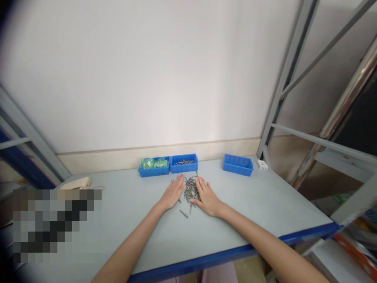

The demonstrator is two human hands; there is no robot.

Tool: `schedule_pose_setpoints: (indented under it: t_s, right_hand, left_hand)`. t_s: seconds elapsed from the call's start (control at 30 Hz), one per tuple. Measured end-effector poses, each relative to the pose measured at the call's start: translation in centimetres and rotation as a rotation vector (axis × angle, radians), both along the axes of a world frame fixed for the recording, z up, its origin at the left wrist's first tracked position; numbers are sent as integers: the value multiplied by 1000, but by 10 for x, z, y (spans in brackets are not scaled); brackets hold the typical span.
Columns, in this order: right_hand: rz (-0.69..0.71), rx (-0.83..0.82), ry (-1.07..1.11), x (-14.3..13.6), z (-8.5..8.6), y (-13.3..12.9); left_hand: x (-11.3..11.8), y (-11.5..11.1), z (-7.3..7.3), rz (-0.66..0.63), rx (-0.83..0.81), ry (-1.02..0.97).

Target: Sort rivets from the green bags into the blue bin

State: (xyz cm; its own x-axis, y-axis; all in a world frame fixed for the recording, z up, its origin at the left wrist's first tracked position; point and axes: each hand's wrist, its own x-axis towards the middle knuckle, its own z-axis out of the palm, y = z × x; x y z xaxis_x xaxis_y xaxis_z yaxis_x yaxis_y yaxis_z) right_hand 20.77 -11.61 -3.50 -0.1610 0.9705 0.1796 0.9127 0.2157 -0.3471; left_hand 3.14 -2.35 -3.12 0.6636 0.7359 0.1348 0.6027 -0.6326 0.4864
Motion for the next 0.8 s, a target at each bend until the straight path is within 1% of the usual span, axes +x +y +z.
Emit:
schedule_pose_setpoints:
  t_s: [0.1, 0.2, 0.23, 0.27, 0.37, 0.43, 0.5, 0.6, 0.63, 0.7, 0.73, 0.8]
  right_hand:
    - [37, -26, 58, -5, 2, 19]
    - [115, 7, 126, -5, 1, 28]
    - [121, 30, 163, -4, -1, 31]
    - [101, 61, 212, -2, -2, 35]
    - [-53, 161, 366, 4, -6, 51]
    - [-97, 152, 390, 7, -7, 59]
    - [-60, 95, 349, 7, -7, 62]
    - [21, 54, 313, 7, -5, 55]
    - [27, 57, 323, 8, -4, 52]
    - [-33, 107, 359, 11, 0, 51]
    - [-103, 160, 381, 14, 3, 53]
    - [-299, 272, 430, 21, 12, 67]
  left_hand:
    - [0, 0, 0, 0, 1, -30]
    - [0, -1, 1, 3, -8, -69]
    - [0, -2, 2, 5, -12, -69]
    - [0, -2, 2, 8, -16, -65]
    - [1, -2, 3, 14, -35, -57]
    - [1, -2, 3, 15, -50, -71]
    - [0, -2, 3, 19, -64, -110]
    - [-1, -2, 3, 32, -101, -223]
    - [-2, -1, 3, 46, -120, -279]
    - [-3, 2, 2, 104, -140, -417]
    - [-3, 5, 1, 149, -135, -490]
    - [-6, 12, 0, 260, -90, -615]
